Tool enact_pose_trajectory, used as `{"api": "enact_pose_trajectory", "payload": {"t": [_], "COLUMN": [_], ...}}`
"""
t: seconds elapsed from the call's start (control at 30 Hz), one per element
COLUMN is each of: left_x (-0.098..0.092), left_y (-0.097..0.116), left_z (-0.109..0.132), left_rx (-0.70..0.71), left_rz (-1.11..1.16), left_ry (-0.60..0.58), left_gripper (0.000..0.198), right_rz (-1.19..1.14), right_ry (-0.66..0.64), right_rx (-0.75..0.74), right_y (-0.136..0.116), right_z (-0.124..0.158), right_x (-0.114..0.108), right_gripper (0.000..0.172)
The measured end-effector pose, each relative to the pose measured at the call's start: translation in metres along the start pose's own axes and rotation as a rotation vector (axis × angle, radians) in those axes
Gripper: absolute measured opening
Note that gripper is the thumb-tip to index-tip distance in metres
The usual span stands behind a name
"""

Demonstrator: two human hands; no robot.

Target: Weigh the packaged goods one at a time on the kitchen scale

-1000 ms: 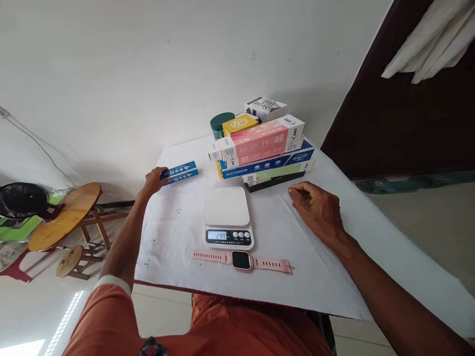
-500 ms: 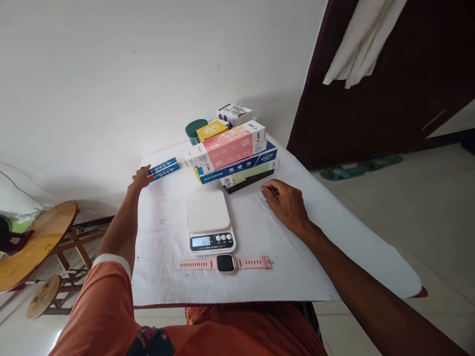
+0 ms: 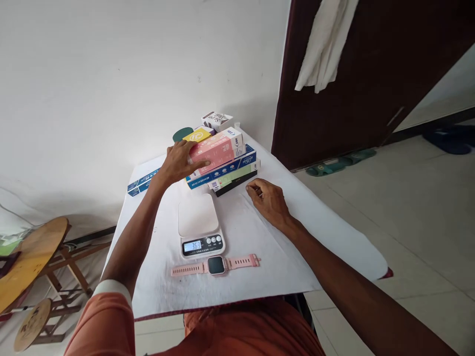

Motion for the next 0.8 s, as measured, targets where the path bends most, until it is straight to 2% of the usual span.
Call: {"api": "enact_pose_trajectory", "payload": {"t": [0.1, 0.2, 0.3, 0.37, 0.43, 0.5, 0.6, 0.7, 0.8], "left_x": [0.004, -0.007, -0.029, -0.039, -0.039, -0.03, -0.002, 0.027, 0.041], "left_y": [0.0, -0.003, -0.001, 0.002, 0.006, 0.01, 0.013, 0.009, 0.002], "left_z": [-0.002, 0.01, 0.042, 0.072, 0.106, 0.138, 0.173, 0.19, 0.195], "left_rx": [-0.051, -0.103, -0.149, -0.181, -0.19, -0.175, -0.169, -0.2, -0.22], "left_rz": [0.044, 0.134, 0.187, 0.224, 0.263, 0.282, 0.269, 0.26, 0.278], "left_ry": [0.004, 0.074, 0.122, 0.088, 0.02, -0.045, -0.125, -0.176, -0.2], "left_gripper": [0.056, 0.052, 0.053, 0.056, 0.057, 0.056, 0.051, 0.049, 0.05], "right_rz": [-0.013, -0.009, -0.008, -0.012, -0.007, 0.006, 0.024, 0.041, 0.062], "right_ry": [-0.001, 0.005, 0.018, 0.023, 0.025, 0.024, 0.013, -0.006, -0.013], "right_rx": [-0.017, -0.025, -0.01, 0.01, 0.023, 0.022, 0.023, 0.03, 0.031], "right_y": [-0.002, -0.002, -0.001, 0.0, -0.001, -0.002, -0.002, 0.0, 0.002], "right_z": [0.0, -0.001, -0.001, -0.002, -0.003, -0.003, -0.001, 0.0, 0.0], "right_x": [0.0, 0.0, -0.001, -0.002, -0.002, -0.002, -0.001, 0.0, 0.001], "right_gripper": [0.017, 0.017, 0.015, 0.015, 0.015, 0.015, 0.014, 0.014, 0.013]}}
Point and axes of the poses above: each hand's wrist, its own z-axis away from the middle knuckle, its own x-axis out of the palm, y = z × x, the point moved 4 cm from there along -z, towards the middle knuckle, and after that the axes turned 12 degrees about -z, right-handed, at the moved point
